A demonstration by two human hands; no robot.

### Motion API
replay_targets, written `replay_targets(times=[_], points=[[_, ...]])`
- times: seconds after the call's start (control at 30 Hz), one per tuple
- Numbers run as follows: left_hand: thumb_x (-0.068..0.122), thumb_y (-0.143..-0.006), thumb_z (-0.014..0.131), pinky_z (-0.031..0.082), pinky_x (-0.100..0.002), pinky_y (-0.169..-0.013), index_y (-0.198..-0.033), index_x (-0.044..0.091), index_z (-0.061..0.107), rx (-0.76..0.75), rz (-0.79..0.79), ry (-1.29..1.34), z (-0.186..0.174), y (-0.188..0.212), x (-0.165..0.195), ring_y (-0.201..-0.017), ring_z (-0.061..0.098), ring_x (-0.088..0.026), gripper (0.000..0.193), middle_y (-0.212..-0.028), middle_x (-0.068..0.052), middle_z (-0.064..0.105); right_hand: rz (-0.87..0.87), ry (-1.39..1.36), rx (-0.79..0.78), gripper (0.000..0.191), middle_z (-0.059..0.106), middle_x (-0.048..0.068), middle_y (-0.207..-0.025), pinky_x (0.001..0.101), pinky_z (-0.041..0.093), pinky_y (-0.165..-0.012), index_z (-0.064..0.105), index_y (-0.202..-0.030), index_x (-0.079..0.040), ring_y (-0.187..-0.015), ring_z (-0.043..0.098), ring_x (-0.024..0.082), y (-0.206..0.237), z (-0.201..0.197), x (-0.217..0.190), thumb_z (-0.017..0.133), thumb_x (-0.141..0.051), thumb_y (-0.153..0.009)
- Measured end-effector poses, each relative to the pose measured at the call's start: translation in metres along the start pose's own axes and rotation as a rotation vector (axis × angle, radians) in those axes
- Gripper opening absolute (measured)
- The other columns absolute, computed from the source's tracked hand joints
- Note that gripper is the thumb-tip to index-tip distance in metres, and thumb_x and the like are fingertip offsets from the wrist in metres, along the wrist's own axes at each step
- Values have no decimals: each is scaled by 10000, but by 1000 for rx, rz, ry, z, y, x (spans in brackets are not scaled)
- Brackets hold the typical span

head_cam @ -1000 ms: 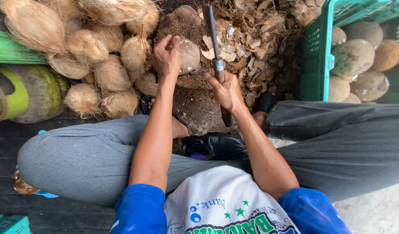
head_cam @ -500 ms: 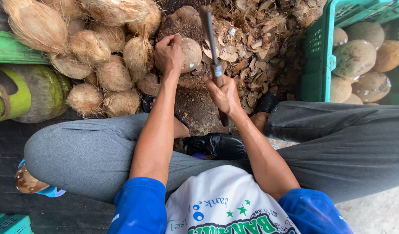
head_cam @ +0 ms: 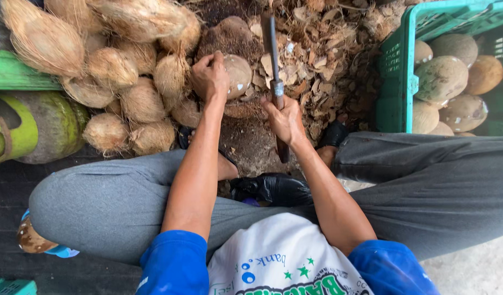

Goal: The person sits on the ground and uses a cleaver to chop the fibrous husk off coconuts on a wooden chopping block, rotating each coconut to trim the husk, then places the trimmed coconuts into a green plastic crate and reaches for the next one.

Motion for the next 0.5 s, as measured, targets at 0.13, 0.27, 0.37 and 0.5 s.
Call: replay_targets(times=[0.13,0.27,0.37,0.5], points=[[397,-934,633,537,-440,-741,-958,111,775,44,-70,76,1,4,-10,-692,653,-212,321,-846,-69,751,-9,9,-33,307,545,5,-604,328,429,-403,538,-746,-141,-457,474,133,2,19,3,635,-355,-944],[394,-909,709,505,-462,-810,-915,77,801,173,114,95,-12,0,-1,-895,653,-221,330,-1073,-111,718,67,250,-70,415,546,28,-586,312,436,-468,494,-743,-98,-496,503,127,-1,20,18,670,-399,-968],[406,-925,642,552,-452,-831,-967,96,778,49,-61,82,0,-6,-20,-862,714,-241,341,-1027,-105,775,120,164,-80,382,521,25,-591,323,413,-443,515,-744,-119,-483,470,127,-2,13,20,651,-390,-976],[415,-898,694,480,-451,-728,-901,83,809,175,21,150,-9,-3,-16,-780,616,-209,351,-966,-100,701,-9,7,5,410,526,2,-594,321,406,-423,508,-740,-114,-472,466,122,3,11,5,650,-405,-992]])
Point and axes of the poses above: each hand's wrist, its own y-axis away from the middle knuckle, its own z-axis out of the palm, x = y × z, the point moved 9 cm from there along -y, towards the middle knuckle
